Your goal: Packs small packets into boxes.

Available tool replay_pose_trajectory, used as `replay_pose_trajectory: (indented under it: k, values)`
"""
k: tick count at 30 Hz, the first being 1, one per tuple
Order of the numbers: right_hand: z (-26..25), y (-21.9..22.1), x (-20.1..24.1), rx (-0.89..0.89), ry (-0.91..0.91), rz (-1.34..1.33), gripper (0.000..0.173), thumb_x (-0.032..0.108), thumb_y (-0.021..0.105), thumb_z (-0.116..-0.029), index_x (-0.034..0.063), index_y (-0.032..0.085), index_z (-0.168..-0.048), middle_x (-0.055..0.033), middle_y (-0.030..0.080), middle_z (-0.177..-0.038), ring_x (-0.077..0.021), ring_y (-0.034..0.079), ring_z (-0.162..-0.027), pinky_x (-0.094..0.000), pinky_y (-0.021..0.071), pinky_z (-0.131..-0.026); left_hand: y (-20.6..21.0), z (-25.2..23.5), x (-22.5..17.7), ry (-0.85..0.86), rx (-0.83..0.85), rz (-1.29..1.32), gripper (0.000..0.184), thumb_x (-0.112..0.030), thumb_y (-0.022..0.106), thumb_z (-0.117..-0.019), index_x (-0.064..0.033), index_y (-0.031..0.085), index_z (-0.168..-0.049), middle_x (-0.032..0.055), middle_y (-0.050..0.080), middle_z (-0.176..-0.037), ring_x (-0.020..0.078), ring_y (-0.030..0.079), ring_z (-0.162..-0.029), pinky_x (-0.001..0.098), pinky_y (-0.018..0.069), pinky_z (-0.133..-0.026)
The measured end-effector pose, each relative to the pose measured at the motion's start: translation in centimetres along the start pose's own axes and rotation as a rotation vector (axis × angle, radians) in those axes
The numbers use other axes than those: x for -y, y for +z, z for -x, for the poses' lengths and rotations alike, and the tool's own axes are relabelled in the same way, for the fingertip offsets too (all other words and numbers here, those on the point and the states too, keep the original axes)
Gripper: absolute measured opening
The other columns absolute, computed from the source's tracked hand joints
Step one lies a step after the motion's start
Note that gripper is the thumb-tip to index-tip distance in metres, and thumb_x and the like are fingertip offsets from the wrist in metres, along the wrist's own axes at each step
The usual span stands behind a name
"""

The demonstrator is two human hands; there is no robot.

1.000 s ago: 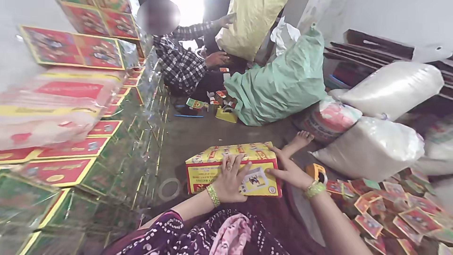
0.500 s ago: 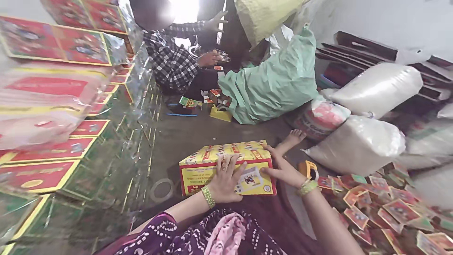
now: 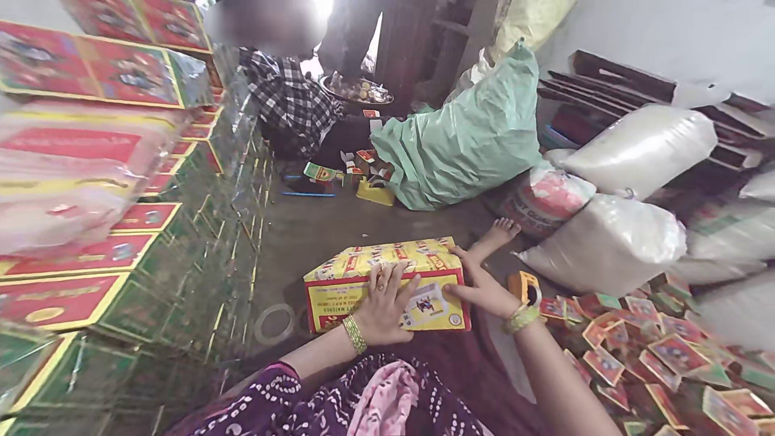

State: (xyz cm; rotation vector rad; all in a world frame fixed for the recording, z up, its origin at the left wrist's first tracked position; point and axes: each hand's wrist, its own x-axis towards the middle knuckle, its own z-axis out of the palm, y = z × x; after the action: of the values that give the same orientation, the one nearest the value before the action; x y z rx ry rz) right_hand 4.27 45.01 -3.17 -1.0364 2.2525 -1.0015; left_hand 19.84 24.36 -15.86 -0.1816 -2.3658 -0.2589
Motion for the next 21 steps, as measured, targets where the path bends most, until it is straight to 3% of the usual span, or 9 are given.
replay_pose_trajectory:
  k: [6,21]
  values:
    - [0.02,-0.01,-0.41,-0.003,-0.024,0.013,0.093,0.043,0.079,-0.0835,0.0141,0.033,-0.159,-0.0164,0.036,-0.161,-0.0190,0.055,-0.134,-0.0387,0.0529,-0.105,0.25,0.14,-0.02,0.002,-0.016,-0.016,0.125,-0.077,0.080,-0.0491,-0.0214,0.041,-0.154,0.0264,0.045,-0.151,0.0453,0.044,-0.138,0.0712,0.0267,-0.111]
    - [0.39,0.14,-0.59,0.014,-0.020,-0.004,0.094,0.039,0.080,-0.0827,0.0139,0.032,-0.159,-0.0139,0.040,-0.159,-0.0174,0.057,-0.131,-0.0380,0.0545,-0.104,0.36,0.50,-0.54,-0.016,0.013,0.002,0.122,-0.075,0.081,-0.0495,-0.0221,0.044,-0.153,0.0263,0.045,-0.152,0.0459,0.045,-0.137,0.0723,0.0283,-0.109]
